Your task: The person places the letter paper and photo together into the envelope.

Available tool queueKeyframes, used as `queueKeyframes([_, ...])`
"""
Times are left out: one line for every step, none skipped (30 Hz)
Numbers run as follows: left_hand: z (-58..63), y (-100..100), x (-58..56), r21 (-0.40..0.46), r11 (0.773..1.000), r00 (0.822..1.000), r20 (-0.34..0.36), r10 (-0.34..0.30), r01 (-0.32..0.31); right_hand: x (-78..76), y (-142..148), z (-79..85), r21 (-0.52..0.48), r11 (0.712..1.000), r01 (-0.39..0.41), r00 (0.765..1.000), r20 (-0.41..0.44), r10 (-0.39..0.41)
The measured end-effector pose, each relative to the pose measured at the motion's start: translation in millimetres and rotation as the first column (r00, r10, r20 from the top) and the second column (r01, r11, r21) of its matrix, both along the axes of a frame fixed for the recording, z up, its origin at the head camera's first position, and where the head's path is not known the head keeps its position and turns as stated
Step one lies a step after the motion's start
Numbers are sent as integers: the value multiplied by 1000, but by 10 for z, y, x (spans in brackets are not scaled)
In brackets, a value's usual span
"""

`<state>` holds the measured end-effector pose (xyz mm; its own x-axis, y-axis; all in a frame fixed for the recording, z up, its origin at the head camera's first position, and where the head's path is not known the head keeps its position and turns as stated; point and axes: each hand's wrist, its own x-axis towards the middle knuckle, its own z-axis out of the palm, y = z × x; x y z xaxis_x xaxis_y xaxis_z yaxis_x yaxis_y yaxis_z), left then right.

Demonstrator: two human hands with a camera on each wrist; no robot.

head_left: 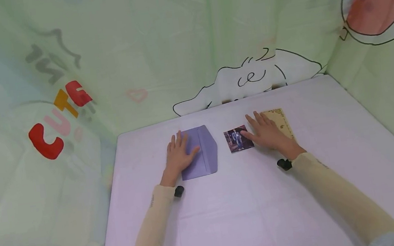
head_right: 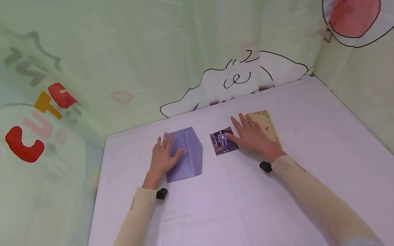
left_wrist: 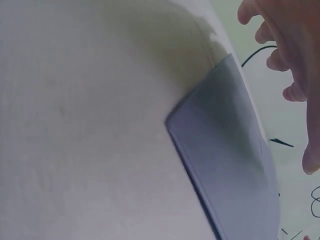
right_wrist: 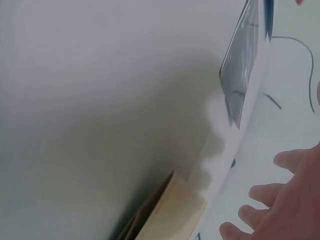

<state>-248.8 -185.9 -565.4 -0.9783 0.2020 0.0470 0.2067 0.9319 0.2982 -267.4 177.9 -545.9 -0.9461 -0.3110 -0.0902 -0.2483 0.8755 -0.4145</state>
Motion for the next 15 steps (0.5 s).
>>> queueKeyframes([-2, 17, -1, -4, 1000, 1000, 3, -4, 4, 3, -26, -2, 2, 1000, -5, 1000, -2, 5])
queueKeyframes([-4, 33, -1, -6, 1000, 1000, 5, -7, 7, 7, -53, -2, 0, 1000, -11, 1000, -7, 11])
queueKeyframes([-5, 48, -1, -7, 1000, 1000, 6, -11, 11, 10, -82, 1, -3, 1000, -18, 1000, -11, 18])
queueKeyframes([-4, 62, 0, -12, 1000, 1000, 5, -14, 14, 16, -111, 7, -9, 1000, -23, 1000, -15, 22])
queueKeyframes([-7, 76, 1, -12, 1000, 1000, 6, -16, 16, 22, -140, 15, -14, 999, -30, 999, -17, 30])
queueKeyframes([-8, 88, 3, -13, 1000, 1000, 6, -18, 18, 27, -169, 21, -16, 999, -40, 999, -21, 40])
queueKeyframes([-12, 100, 5, -18, 1000, 1000, 10, -20, 20, 32, -199, 28, -16, 999, -49, 999, -24, 48])
queueKeyframes([-14, 110, 8, -20, 1000, 1000, 14, -22, 22, 37, -231, 34, -17, 998, -57, 998, -27, 56])
queueKeyframes([-19, 120, 10, -27, 999, 1000, 18, -25, 25, 41, -267, 41, -13, 998, -66, 997, -27, 66])
queueKeyframes([-24, 130, 12, -31, 999, 999, 22, -26, 27, 43, -304, 46, -9, 997, -75, 997, -26, 74])
queueKeyframes([-32, 138, 11, -30, 999, 999, 25, -27, 28, 49, -346, 54, -5, 996, -85, 996, -27, 85])
queueKeyframes([-32, 146, 13, -31, 999, 999, 30, -29, 30, 53, -391, 59, 1, 995, -96, 995, -30, 96])
queueKeyframes([-33, 155, 15, -34, 999, 999, 35, -29, 30, 55, -440, 64, 3, 994, -106, 994, -30, 106])
queueKeyframes([-34, 164, 16, -35, 999, 999, 37, -29, 31, 59, -492, 69, -1, 993, -118, 993, -33, 118])
queueKeyframes([-38, 173, 15, -42, 999, 999, 38, -29, 30, 64, -544, 70, 0, 991, -133, 991, -34, 133])
